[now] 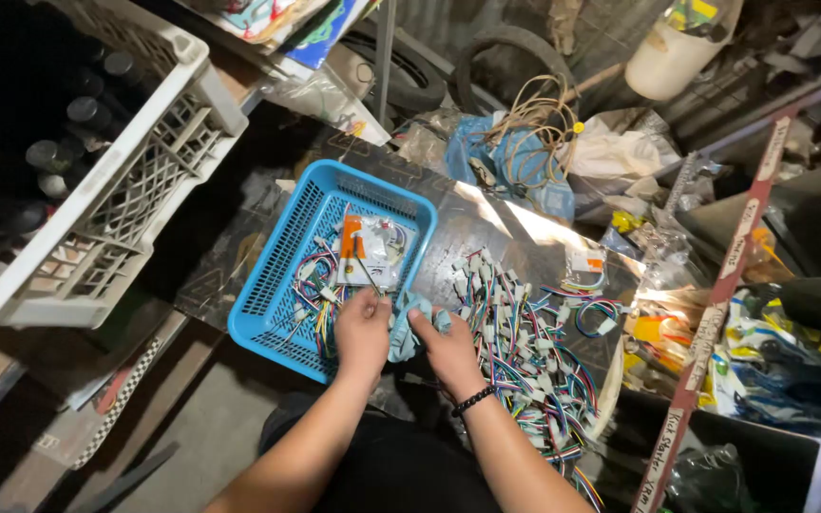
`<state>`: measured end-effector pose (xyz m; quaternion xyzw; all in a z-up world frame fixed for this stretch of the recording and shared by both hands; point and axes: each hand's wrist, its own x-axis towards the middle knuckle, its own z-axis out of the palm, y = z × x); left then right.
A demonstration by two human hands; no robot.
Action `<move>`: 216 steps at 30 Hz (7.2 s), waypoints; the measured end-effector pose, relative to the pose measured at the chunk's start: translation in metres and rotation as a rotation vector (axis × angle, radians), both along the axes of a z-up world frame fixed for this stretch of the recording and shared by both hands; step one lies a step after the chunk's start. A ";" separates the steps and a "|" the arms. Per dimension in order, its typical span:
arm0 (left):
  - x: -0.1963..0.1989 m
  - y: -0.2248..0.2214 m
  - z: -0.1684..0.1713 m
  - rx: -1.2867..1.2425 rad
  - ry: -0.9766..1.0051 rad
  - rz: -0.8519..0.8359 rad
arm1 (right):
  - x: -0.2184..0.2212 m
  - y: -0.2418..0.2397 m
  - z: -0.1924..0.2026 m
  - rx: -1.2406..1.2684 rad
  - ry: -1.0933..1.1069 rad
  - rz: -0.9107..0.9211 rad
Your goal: Cleaning and wiping motorcycle wire harnesses with a cloth.
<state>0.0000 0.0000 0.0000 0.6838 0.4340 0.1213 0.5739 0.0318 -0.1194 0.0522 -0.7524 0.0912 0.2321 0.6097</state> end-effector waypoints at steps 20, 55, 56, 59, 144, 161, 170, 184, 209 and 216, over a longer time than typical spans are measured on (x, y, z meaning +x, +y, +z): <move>0.021 -0.065 -0.006 -0.023 0.125 -0.445 | -0.005 -0.051 0.009 -0.002 0.100 -0.403; 0.055 -0.115 -0.017 -0.660 0.098 -0.576 | 0.007 -0.105 -0.047 -0.112 0.086 -0.363; 0.055 -0.115 -0.015 -0.651 0.122 -0.556 | 0.005 -0.106 -0.044 -0.064 0.068 -0.398; 0.051 -0.116 -0.023 -0.547 0.112 -0.545 | 0.002 -0.111 -0.040 0.017 0.018 -0.428; 0.044 -0.086 0.033 -0.346 -0.126 -0.828 | 0.032 -0.092 -0.004 0.564 0.001 -0.859; 0.049 -0.079 0.062 -0.251 -0.047 -0.689 | 0.026 -0.076 0.051 0.820 0.214 -0.808; 0.045 -0.089 0.041 -0.322 -0.074 -0.857 | 0.030 -0.090 0.023 0.757 0.154 -0.679; 0.045 -0.083 0.059 -0.521 -0.101 -0.695 | 0.015 -0.081 0.033 0.680 0.261 -0.522; 0.038 -0.079 0.034 -0.206 0.076 -0.878 | 0.032 -0.093 0.000 0.347 -0.004 -0.753; 0.034 -0.083 0.019 -0.254 0.053 -0.879 | 0.026 -0.094 -0.022 0.351 -0.013 -0.723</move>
